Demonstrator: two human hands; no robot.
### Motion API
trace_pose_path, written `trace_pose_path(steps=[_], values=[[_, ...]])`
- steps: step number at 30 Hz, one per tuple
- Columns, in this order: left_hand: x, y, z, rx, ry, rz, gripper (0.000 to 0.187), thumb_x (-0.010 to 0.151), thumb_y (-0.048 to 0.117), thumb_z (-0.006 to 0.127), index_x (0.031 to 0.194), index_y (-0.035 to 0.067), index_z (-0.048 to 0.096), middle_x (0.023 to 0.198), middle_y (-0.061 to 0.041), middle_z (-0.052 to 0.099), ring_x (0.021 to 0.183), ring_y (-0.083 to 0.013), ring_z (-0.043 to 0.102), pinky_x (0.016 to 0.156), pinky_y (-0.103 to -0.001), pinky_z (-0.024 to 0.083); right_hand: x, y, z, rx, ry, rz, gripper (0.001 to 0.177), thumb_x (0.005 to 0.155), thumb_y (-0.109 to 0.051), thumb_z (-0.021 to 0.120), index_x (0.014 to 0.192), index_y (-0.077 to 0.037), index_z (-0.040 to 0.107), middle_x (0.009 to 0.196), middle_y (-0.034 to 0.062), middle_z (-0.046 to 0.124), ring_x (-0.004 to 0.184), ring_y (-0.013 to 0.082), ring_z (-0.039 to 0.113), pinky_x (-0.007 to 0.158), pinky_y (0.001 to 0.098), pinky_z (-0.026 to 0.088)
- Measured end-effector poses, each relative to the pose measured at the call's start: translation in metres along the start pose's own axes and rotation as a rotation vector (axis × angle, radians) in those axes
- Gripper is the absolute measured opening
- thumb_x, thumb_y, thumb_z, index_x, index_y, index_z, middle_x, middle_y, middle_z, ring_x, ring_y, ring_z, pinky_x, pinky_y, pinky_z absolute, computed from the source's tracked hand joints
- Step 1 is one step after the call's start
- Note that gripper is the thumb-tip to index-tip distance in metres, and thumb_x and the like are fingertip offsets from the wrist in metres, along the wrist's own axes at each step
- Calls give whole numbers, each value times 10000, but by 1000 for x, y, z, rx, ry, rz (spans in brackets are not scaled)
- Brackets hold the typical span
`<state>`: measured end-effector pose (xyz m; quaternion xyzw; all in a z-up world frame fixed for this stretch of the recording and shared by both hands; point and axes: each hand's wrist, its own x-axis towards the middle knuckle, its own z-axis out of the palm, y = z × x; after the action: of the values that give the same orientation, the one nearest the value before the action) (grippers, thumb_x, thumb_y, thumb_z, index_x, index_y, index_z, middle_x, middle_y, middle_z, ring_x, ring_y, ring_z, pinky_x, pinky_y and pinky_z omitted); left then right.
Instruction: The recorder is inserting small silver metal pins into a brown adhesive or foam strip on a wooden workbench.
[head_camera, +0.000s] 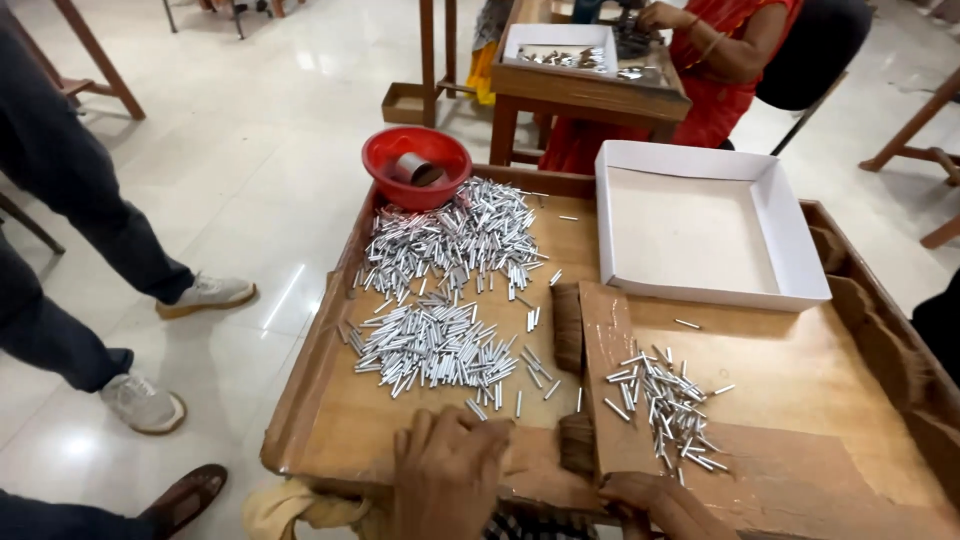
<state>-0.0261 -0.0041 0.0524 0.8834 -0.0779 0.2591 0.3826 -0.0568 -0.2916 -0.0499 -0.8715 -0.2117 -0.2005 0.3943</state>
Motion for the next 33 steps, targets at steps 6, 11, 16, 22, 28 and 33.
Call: trace_pose_path(steps=[6,11,16,22,28,33], values=[[34,-30,-12,269,-101,-40,154,789,212,744,928,241,805,976,-38,574,934,-248,514,811,-446,357,46,-5,-13,18,-65,-98,315,742,34,764,1003,-140,777,1045,64,818,964,187,781,784,307,639],[39,-35,-8,368,-248,87,125,824,202,706,948,198,719,993,-54,555,978,-268,495,825,-472,333,47,-29,-2,129,22,-22,280,787,54,766,987,-140,789,1029,61,803,947,196,764,819,315,633],[32,-50,10,353,-326,109,127,827,116,672,941,142,622,979,-46,548,1019,-247,481,854,-443,317,81,2,-12,326,-186,-287,362,752,111,758,1091,-11,728,1094,158,767,1053,309,735,894,382,561],[31,-54,14,373,-271,52,202,810,136,692,997,198,649,977,22,614,1002,-224,517,861,-452,305,79,-77,-1,257,146,-58,271,656,113,761,891,-22,763,964,124,799,1003,283,773,907,377,573],[26,-24,16,337,147,107,128,810,172,714,936,186,693,949,69,676,921,-176,571,874,-426,330,84,-103,-2,104,294,307,200,633,50,818,761,-102,816,965,47,807,1039,254,746,918,381,587],[16,-12,14,315,30,77,108,826,173,720,930,202,711,929,79,673,927,-173,585,901,-430,342,88,-121,5,-246,247,122,214,576,-38,830,729,-183,793,1199,12,736,1319,306,531,1102,504,361]])
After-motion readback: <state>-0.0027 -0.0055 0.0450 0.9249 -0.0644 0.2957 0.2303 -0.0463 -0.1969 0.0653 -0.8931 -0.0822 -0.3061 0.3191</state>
